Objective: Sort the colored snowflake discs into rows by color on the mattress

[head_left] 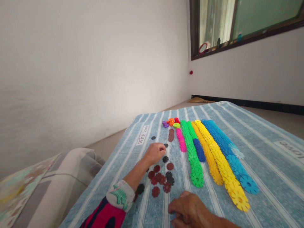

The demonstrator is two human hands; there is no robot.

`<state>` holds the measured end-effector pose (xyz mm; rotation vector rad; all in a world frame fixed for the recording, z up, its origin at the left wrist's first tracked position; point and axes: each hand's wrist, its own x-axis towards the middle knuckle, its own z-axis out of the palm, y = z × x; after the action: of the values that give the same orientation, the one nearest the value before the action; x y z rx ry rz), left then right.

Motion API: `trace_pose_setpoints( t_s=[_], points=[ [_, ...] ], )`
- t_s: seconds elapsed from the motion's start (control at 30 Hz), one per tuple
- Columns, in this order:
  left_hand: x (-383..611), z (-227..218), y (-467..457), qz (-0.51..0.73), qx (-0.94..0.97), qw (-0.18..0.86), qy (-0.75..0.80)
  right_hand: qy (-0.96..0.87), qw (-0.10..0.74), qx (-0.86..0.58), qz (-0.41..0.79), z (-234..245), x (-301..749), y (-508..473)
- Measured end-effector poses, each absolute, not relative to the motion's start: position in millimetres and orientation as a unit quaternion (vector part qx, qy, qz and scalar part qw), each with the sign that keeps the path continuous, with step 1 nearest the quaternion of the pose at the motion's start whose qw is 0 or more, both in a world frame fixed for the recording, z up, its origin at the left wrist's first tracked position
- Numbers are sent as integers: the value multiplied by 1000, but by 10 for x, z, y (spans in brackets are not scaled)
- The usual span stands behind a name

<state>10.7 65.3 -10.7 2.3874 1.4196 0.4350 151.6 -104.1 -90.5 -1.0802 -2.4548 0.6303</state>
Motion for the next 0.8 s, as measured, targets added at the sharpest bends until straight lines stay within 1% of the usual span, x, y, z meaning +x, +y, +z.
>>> trace_pose_setpoints(
  t_s=[0.13, 0.2, 0.4, 0.53, 0.8],
  points=[
    [62, -71, 426, 96, 840, 235, 480, -863, 196, -403, 234, -841, 1535, -1083],
    [77, -78, 350, 74, 847, 241, 469, -858, 205, -403, 242, -844, 1536, -1097],
    [183, -98, 214, 27, 882, 152, 446, -856, 212, -407, 239, -811, 1540, -1110],
    [196, -134, 208, 35, 872, 164, 460, -855, 217, -407, 238, -765, 1550, -1119],
    [113, -168, 222, 85, 826, 263, 490, -854, 222, -403, 244, -763, 1546, -1121]
  ],
)
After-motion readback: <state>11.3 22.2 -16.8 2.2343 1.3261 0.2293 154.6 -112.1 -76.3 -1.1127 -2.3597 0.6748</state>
